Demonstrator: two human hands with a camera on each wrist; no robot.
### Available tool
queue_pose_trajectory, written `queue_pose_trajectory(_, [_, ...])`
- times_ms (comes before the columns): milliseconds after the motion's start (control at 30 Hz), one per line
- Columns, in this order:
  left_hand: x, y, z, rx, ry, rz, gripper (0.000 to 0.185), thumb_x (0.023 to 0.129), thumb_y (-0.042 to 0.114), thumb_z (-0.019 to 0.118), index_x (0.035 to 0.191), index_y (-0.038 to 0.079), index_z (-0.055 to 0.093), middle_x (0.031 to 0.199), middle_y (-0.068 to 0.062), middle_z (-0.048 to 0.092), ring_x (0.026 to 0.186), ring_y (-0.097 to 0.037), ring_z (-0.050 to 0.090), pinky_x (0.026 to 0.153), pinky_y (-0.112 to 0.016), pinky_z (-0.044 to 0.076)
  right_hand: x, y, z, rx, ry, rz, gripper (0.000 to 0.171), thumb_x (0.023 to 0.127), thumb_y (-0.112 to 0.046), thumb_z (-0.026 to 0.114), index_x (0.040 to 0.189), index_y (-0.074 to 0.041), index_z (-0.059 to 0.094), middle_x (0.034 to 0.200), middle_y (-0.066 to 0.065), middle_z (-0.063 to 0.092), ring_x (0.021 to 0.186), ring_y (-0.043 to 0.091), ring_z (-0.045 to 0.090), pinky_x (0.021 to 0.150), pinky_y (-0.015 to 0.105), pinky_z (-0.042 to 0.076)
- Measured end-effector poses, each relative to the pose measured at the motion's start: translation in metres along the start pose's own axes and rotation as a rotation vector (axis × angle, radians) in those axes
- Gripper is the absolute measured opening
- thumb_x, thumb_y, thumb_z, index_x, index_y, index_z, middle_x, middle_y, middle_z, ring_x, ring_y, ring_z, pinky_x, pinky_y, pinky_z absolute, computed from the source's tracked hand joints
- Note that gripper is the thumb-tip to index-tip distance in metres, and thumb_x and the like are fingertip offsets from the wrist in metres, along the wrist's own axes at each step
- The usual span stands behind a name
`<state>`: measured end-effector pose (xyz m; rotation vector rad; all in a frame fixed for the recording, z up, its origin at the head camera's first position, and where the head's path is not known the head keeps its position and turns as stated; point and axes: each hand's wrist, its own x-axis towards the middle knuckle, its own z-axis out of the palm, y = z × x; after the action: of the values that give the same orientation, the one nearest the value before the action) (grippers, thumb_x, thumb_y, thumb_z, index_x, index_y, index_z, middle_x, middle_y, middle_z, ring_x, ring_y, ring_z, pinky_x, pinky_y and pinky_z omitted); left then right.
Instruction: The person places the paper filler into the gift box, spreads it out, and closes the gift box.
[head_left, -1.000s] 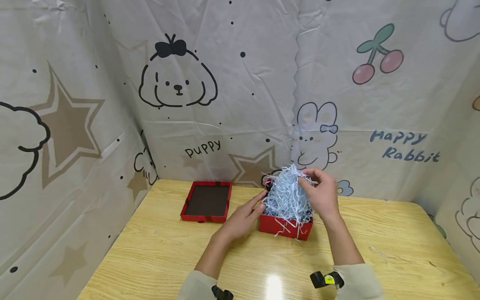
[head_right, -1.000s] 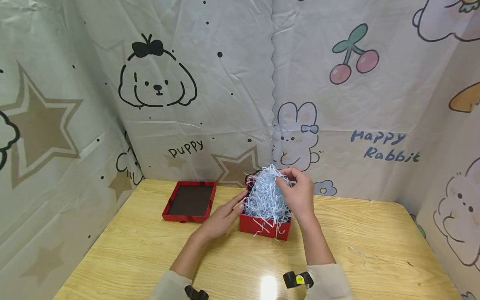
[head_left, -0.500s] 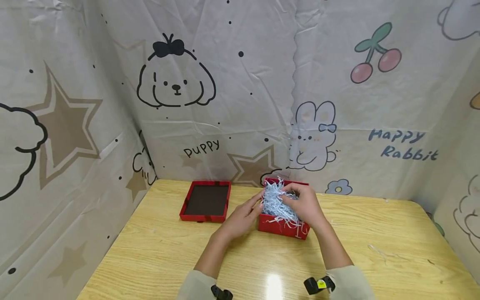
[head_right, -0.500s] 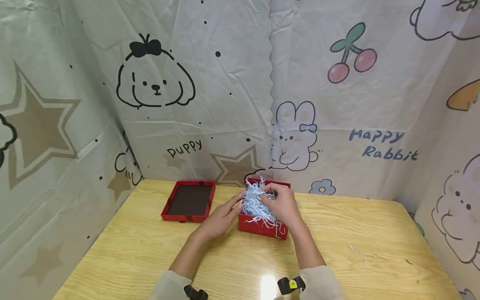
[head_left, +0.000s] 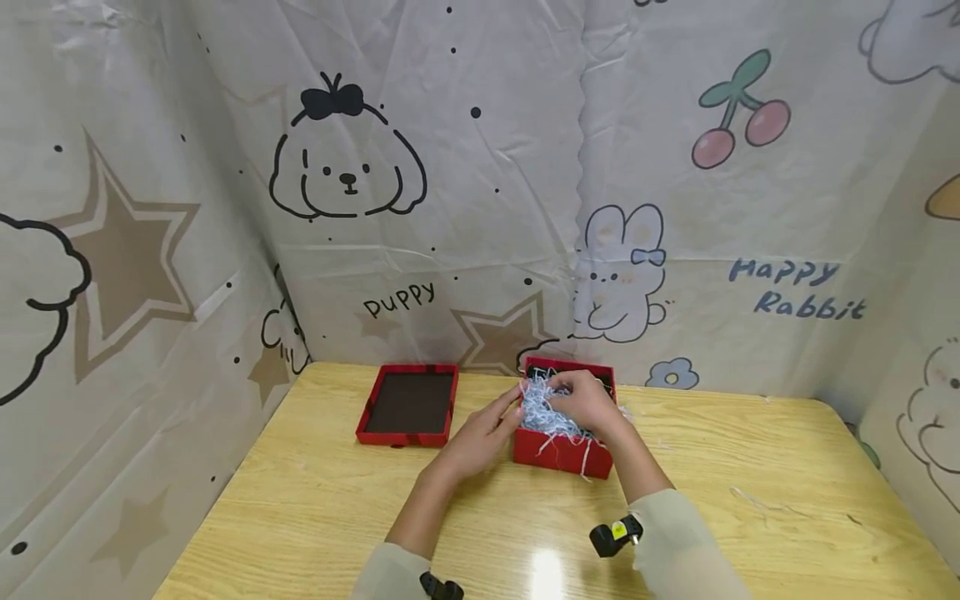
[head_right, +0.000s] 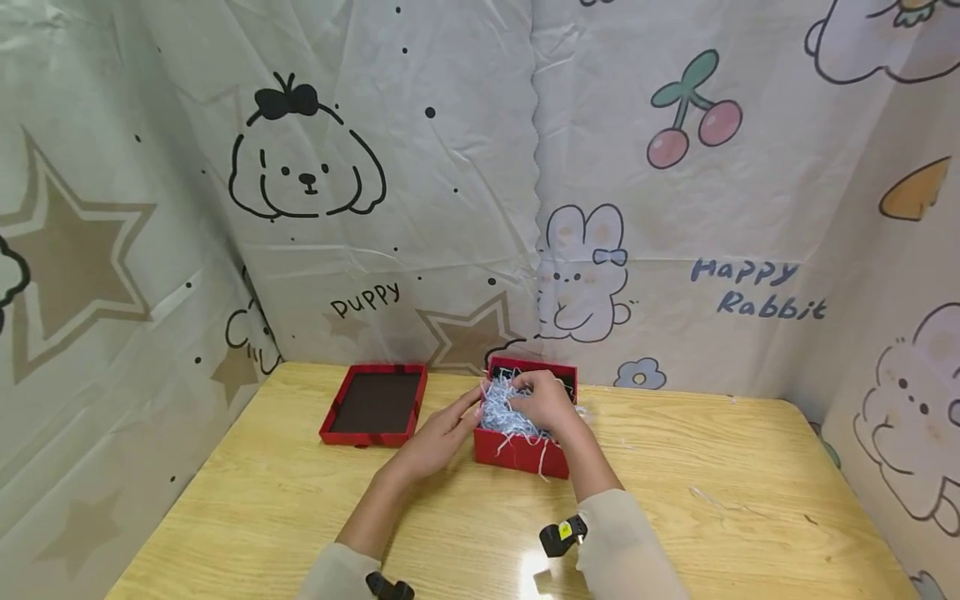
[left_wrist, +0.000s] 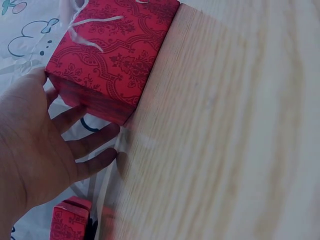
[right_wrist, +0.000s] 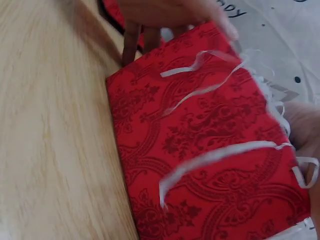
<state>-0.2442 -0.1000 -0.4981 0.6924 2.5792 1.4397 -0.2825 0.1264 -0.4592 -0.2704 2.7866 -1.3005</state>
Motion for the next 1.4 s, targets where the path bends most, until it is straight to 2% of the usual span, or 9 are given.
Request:
queue_pose_trajectory(200, [-0.001, -0.002, 0.005, -0.002, -0.009, -0.002, 0.058, 0.112, 0.054, 0.040, 0.168, 0.039, 0.030, 0.169, 0.008, 0.036, 0.151, -0.026, 0.042, 0.124, -0.056, 0.033, 0.001, 0.003, 0.003, -0.124, 0.018, -0.025, 0.015, 0.085, -0.002, 0.077, 0.100, 0.001, 0.077, 0.107, 0.020, 0.075, 0.100, 0.036, 0.067, 0.095, 0.056, 0.054])
queue_pose_trajectory(367, [-0.001, -0.001, 0.006, 0.002, 0.001, 0.000, 0.056, 0.113, 0.054, 0.041, 0.167, 0.043, 0.030, 0.168, 0.007, 0.038, 0.150, -0.026, 0.044, 0.123, -0.056, 0.034, -0.006, -0.009, -0.009, -0.067, 0.075, -0.041, 0.019, 0.092, -0.008, 0.077, 0.109, -0.001, 0.077, 0.119, 0.020, 0.074, 0.115, 0.039, 0.065, 0.104, 0.059, 0.051])
queue_pose_trajectory(567, [-0.001, 0.002, 0.004, -0.003, -0.011, 0.001, 0.055, 0.112, 0.053, 0.042, 0.166, 0.047, 0.029, 0.169, 0.010, 0.036, 0.152, -0.024, 0.041, 0.124, -0.055, 0.033, -0.021, -0.025, -0.041, 0.025, 0.059, -0.090, 0.027, 0.099, -0.018, 0.076, 0.119, -0.001, 0.073, 0.119, 0.017, 0.072, 0.108, 0.033, 0.068, 0.096, 0.051, 0.057])
queue_pose_trajectory(667, [0.000, 0.002, 0.003, 0.003, -0.006, 0.003, 0.056, 0.112, 0.054, 0.042, 0.166, 0.047, 0.028, 0.169, 0.010, 0.035, 0.152, -0.023, 0.041, 0.124, -0.054, 0.033, -0.031, -0.030, -0.057, 0.055, 0.071, -0.100, 0.033, 0.101, -0.021, 0.075, 0.126, -0.001, 0.071, 0.121, 0.017, 0.072, 0.111, 0.035, 0.070, 0.094, 0.049, 0.060])
queue_pose_trajectory(833, [0.002, 0.001, 0.000, 0.017, 0.002, 0.015, 0.057, 0.111, 0.056, 0.041, 0.166, 0.045, 0.029, 0.169, 0.011, 0.035, 0.151, -0.022, 0.041, 0.125, -0.051, 0.032, -0.045, -0.036, -0.076, 0.137, 0.110, -0.118, 0.029, 0.103, -0.021, 0.073, 0.126, -0.003, 0.071, 0.122, 0.015, 0.073, 0.110, 0.035, 0.069, 0.092, 0.041, 0.060])
queue_pose_trajectory(900, [0.002, 0.001, -0.002, 0.019, -0.001, 0.016, 0.058, 0.111, 0.056, 0.042, 0.166, 0.044, 0.029, 0.169, 0.012, 0.034, 0.152, -0.020, 0.041, 0.125, -0.050, 0.031, -0.049, -0.036, -0.078, 0.232, 0.059, -0.142, 0.028, 0.103, -0.016, 0.071, 0.126, 0.001, 0.069, 0.121, 0.019, 0.072, 0.108, 0.038, 0.069, 0.091, 0.039, 0.061])
queue_pose_trajectory(1100, [0.002, 0.000, -0.003, 0.017, -0.006, 0.006, 0.057, 0.111, 0.056, 0.042, 0.166, 0.046, 0.029, 0.169, 0.011, 0.035, 0.153, -0.021, 0.039, 0.125, -0.051, 0.031, -0.050, -0.025, -0.061, 0.455, -0.208, -0.190, 0.034, 0.104, -0.009, 0.068, 0.130, 0.012, 0.062, 0.120, 0.030, 0.069, 0.108, 0.040, 0.073, 0.090, 0.042, 0.063])
queue_pose_trajectory(1267, [0.002, -0.002, -0.001, -0.002, 0.000, 0.009, 0.056, 0.112, 0.055, 0.041, 0.166, 0.046, 0.029, 0.168, 0.009, 0.037, 0.152, -0.021, 0.040, 0.124, -0.053, 0.033, -0.039, -0.012, -0.038, 0.449, -0.327, -0.135, 0.033, 0.107, -0.014, 0.065, 0.132, 0.008, 0.063, 0.121, 0.025, 0.070, 0.109, 0.036, 0.074, 0.091, 0.042, 0.062])
queue_pose_trajectory(1400, [0.002, -0.002, 0.000, -0.004, 0.000, 0.011, 0.056, 0.113, 0.053, 0.041, 0.167, 0.043, 0.029, 0.168, 0.009, 0.037, 0.152, -0.023, 0.039, 0.124, -0.054, 0.033, -0.031, -0.009, -0.027, 0.362, -0.333, -0.071, 0.030, 0.108, -0.016, 0.063, 0.130, 0.005, 0.066, 0.120, 0.022, 0.072, 0.103, 0.029, 0.073, 0.087, 0.037, 0.063])
